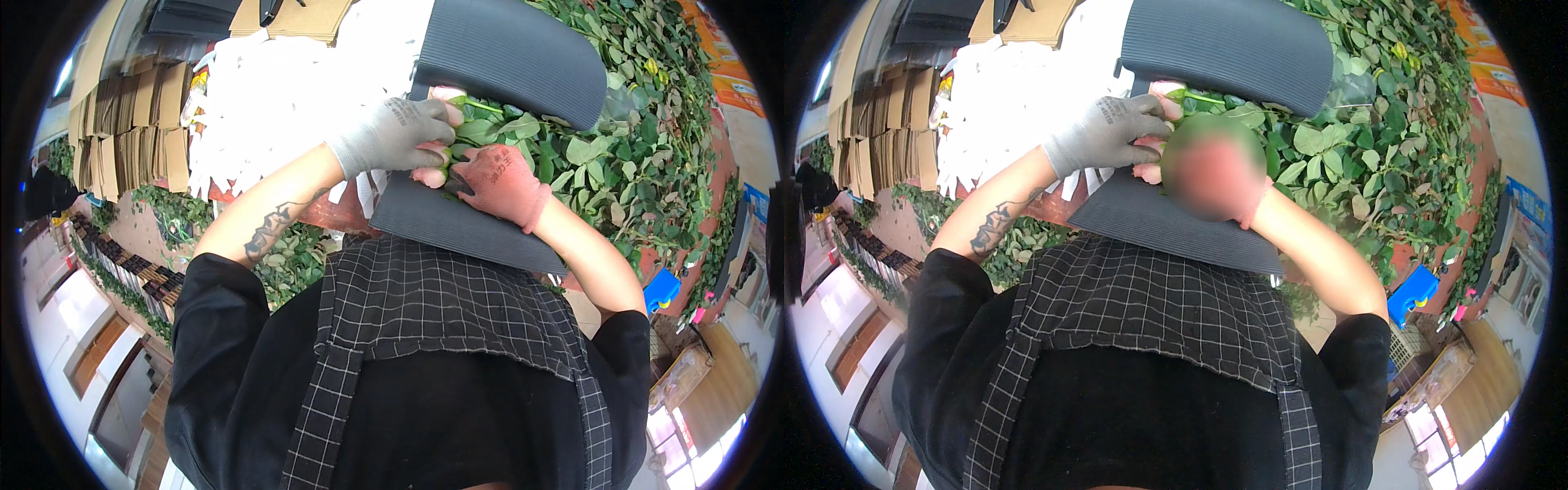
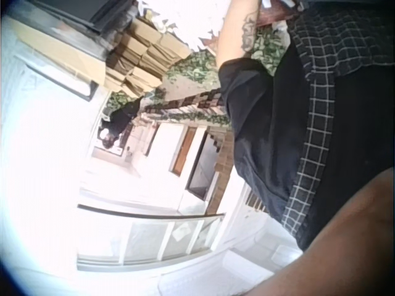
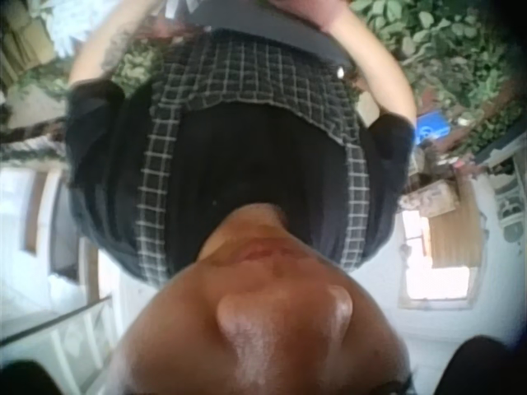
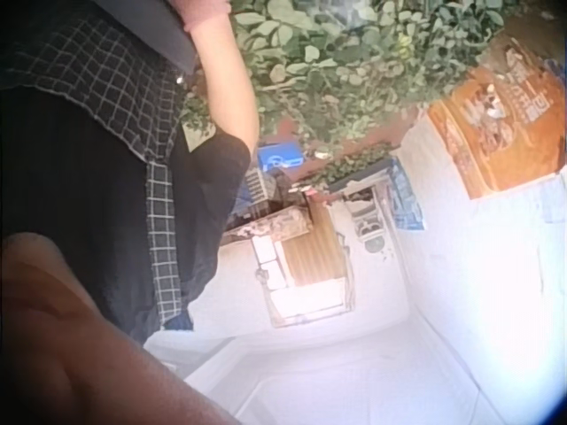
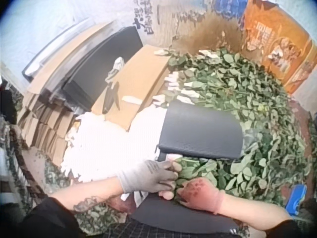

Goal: The person places bundles of roses into protective sleeves and black packaging foam, using a mechanical device on a table to secure the wrap.

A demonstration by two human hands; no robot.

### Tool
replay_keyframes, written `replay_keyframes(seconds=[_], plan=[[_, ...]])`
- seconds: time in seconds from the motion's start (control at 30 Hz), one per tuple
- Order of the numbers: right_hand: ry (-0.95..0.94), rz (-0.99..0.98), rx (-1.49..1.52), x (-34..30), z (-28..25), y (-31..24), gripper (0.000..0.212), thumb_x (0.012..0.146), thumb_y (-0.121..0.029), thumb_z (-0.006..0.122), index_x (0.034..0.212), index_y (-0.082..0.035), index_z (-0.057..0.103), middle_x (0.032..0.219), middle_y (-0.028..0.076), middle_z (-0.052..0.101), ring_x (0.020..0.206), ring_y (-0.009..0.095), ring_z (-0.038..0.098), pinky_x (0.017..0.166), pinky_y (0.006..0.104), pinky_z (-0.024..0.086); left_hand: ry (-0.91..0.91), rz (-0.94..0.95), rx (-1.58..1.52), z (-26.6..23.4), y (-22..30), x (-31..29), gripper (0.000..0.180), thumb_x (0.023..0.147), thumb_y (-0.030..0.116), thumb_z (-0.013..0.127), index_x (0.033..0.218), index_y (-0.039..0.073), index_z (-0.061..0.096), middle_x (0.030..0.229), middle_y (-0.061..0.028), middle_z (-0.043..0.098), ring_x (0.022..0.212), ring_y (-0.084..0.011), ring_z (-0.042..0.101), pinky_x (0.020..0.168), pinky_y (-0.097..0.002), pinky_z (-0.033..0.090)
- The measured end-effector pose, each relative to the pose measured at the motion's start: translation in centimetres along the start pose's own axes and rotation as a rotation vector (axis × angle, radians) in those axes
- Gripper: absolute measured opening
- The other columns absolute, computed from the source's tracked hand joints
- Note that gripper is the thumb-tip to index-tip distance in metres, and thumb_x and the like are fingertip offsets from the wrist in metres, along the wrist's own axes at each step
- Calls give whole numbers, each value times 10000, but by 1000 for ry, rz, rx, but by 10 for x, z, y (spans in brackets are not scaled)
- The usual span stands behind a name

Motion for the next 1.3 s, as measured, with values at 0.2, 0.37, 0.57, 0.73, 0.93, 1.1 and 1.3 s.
replay_keyframes(seconds=[0.2, 0.37, 0.57, 0.73, 0.93, 1.1, 1.3], plan=[[151, -48, 250, 6, 5, 3, 235, 762, -303, 615, 841, -81, 614, 790, 103, 611, 797, 273, 614, 703, 397, 479, 78, -12, -26, 8, -3, 0, 277, 753, 264, 666, 995, 131, 657, 1085, -29, 562, 823, -225, 628, 738, -332, 515], [107, 37, 144, 4, 11, 10, 249, 757, -294, 620, 870, -71, 622, 783, 112, 623, 811, 284, 613, 730, 403, 478, 53, -70, 54, 1, 14, -8, 201, 804, 282, 588, 931, 130, 625, 1145, 3, 546, 837, -224, 634, 763, -358, 505], [420, 70, 633, -5, -10, 20, 226, 724, -212, 666, 900, -78, 619, 838, 118, 603, 760, 302, 608, 661, 398, 485, 255, -27, 228, 9, 16, -34, 264, 853, 292, 540, 1068, 145, 585, 1075, -44, 592, 801, -294, 614, 745, -392, 499], [457, 144, 140, 8, -4, 47, 266, 714, -240, 685, 925, -94, 614, 850, 91, 606, 740, 276, 617, 643, 378, 497, 70, -100, 151, 10, 15, -34, 313, 899, 323, 476, 1089, 116, 614, 1165, -8, 602, 870, -238, 646, 1018, -445, 349], [300, 129, -490, 17, -2, 48, 316, 739, -283, 656, 981, -89, 594, 921, 95, 620, 786, 266, 625, 665, 373, 498, 124, -32, 192, 13, 10, -34, 321, 905, 327, 460, 1101, 122, 610, 1196, -10, 589, 896, -212, 648, 934, -416, 417], [399, 165, -78, 17, 9, 67, 313, 726, -249, 662, 978, -86, 573, 963, 117, 625, 822, 272, 626, 675, 373, 497, -26, -133, 84, 10, 9, -33, 312, 902, 320, 457, 1119, 150, 602, 1246, -13, 557, 940, -206, 637, 886, -383, 449], [388, 8, -376, 26, -25, 8, 296, 710, -228, 664, 957, -97, 565, 979, 115, 619, 830, 270, 622, 672, 377, 497, -44, -90, 178, 12, 6, -31, 313, 892, 314, 469, 1148, 178, 586, 1279, -8, 528, 972, -197, 624, 851, -361, 473]])
Point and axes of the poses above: each hand's wrist, its own x-axis towards the middle knuckle, its own z-axis out of the palm, y = z × x, the point moved 4 cm from there along x, towards the middle knuckle
